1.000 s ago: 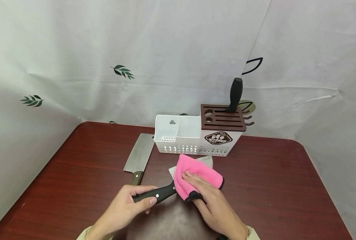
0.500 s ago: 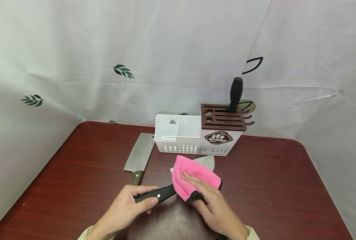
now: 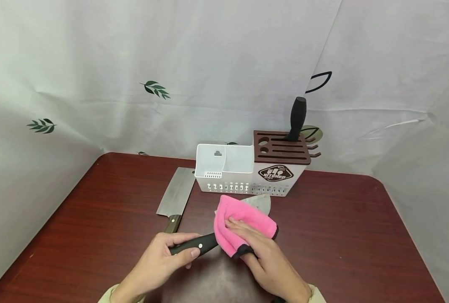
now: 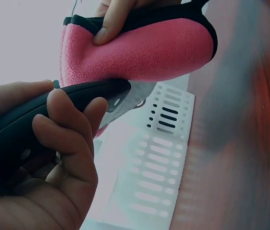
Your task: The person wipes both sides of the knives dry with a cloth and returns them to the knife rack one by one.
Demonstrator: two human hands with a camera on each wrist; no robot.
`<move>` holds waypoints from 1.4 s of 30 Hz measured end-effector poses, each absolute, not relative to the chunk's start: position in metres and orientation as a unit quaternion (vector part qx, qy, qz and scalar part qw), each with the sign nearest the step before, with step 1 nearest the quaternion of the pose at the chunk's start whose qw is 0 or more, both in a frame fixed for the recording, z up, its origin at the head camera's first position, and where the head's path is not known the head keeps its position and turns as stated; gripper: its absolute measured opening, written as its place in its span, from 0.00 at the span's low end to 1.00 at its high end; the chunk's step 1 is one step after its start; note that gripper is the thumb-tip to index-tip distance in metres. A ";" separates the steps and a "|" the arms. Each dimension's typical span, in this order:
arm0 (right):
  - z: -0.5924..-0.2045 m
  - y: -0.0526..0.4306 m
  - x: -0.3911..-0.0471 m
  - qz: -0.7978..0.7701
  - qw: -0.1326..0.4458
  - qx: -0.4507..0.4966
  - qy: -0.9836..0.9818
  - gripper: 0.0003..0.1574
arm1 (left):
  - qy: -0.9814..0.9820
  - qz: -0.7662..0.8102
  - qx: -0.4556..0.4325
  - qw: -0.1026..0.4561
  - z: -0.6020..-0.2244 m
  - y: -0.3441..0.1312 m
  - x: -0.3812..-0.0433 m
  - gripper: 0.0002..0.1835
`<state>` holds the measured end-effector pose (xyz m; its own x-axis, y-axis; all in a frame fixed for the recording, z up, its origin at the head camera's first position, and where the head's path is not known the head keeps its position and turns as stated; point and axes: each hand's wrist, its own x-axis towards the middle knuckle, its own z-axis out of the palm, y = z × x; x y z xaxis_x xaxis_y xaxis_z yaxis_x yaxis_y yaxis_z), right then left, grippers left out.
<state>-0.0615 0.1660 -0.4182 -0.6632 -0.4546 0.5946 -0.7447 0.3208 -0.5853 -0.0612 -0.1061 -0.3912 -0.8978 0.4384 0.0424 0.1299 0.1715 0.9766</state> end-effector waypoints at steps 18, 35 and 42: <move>-0.419 0.170 -0.065 0.389 0.191 0.334 -0.837 0.45 | 0.764 0.609 0.180 0.113 -0.390 -0.108 -0.062 0.10; -0.418 0.179 -0.066 0.373 0.208 0.229 -0.875 0.40 | 0.759 0.612 0.188 0.119 -0.390 -0.109 -0.062 0.10; -0.416 0.187 -0.071 0.366 0.245 0.185 -0.878 0.39 | 0.752 0.618 0.193 0.121 -0.390 -0.110 -0.063 0.10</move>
<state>-0.0710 0.1865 -0.4161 -0.8112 -0.1462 0.5662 -0.5049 0.6635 -0.5521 -0.0626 -0.1102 -0.3904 -0.8958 0.4408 0.0566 0.1412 0.1616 0.9767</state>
